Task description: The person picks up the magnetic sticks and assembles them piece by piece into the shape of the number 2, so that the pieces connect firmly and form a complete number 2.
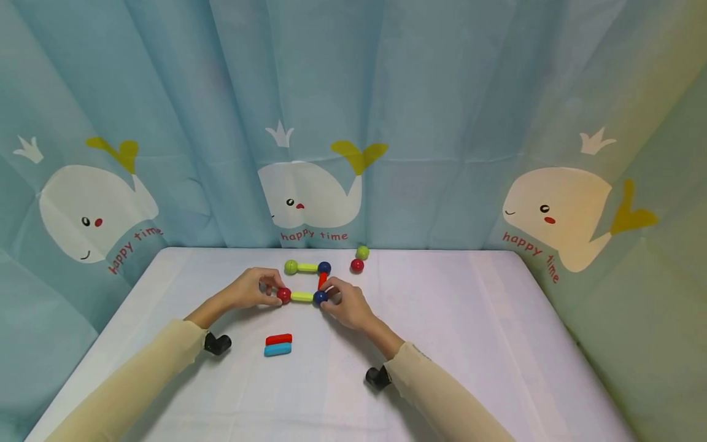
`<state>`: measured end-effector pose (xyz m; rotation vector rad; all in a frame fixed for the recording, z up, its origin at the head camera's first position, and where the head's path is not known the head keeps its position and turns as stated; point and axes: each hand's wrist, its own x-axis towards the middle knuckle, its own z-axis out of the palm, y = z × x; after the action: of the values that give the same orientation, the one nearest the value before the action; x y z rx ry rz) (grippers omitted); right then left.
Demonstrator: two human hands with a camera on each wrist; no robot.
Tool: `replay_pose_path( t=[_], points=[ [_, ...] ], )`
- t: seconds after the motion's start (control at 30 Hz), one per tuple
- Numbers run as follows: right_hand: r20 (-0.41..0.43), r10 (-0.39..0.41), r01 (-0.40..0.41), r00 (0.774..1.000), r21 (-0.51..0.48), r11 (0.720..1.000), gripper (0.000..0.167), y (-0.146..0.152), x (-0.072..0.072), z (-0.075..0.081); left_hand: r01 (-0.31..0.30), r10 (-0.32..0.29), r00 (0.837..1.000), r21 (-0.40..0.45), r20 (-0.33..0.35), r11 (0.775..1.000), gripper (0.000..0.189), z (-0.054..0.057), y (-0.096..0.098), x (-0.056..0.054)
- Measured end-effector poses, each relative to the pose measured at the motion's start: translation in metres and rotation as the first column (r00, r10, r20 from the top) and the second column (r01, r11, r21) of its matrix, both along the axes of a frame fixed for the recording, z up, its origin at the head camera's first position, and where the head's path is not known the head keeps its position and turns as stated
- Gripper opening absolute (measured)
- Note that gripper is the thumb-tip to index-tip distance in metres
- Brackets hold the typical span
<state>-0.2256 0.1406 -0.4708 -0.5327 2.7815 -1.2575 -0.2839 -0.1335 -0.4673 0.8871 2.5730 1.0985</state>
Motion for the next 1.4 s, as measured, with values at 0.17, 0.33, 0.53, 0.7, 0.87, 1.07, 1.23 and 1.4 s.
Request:
replay_pose_path(
  t=[0.17,0.33,0.53,0.7,0.87,1.07,1.23,1.4],
  points=[
    [0.016,0.001,-0.001,1.0,-0.002,1.0,0.026,0.0,-0.001,0.001,0.003,-0.003,1.0,-0.002,0.004,1.0,0.022,0.0,0.0,-0.002],
    [0.04,-0.013,0.013,0.999,-0.004,1.0,0.026,0.0,-0.002,0.003,0.006,-0.006,1.0,0.006,0.0,1.0,0.022,0.002,0.002,-0.002],
    [0.049,-0.037,0.037,0.998,0.003,0.999,0.026,0.0,-0.004,0.004,-0.016,0.016,1.0,-0.007,-0.005,1.0,0.022,0.003,0.003,-0.002],
    [0.049,-0.061,0.06,0.997,0.011,0.998,0.026,-0.001,-0.007,0.004,-0.039,0.039,0.999,-0.021,-0.032,0.999,0.022,0.005,0.003,-0.004],
    [0.052,-0.058,0.057,0.997,0.006,0.998,0.026,-0.001,-0.008,0.004,-0.051,0.05,0.998,-0.045,-0.041,0.998,0.022,0.007,0.002,-0.006],
    [0.057,-0.018,0.016,0.998,0.045,0.999,0.028,0.003,-0.009,0.01,-0.052,0.051,0.998,-0.043,-0.036,0.998,0.02,0.006,0.003,-0.01],
    [-0.023,0.04,-0.037,0.999,0.132,0.991,0.03,0.007,-0.011,0.018,-0.056,0.056,0.998,-0.036,0.002,0.998,0.02,0.006,0.003,-0.012],
    [-0.108,0.105,-0.085,0.989,0.176,0.981,0.03,0.008,-0.013,0.029,-0.064,0.065,0.997,-0.033,0.034,0.997,0.02,0.007,0.002,-0.014]
  ],
)
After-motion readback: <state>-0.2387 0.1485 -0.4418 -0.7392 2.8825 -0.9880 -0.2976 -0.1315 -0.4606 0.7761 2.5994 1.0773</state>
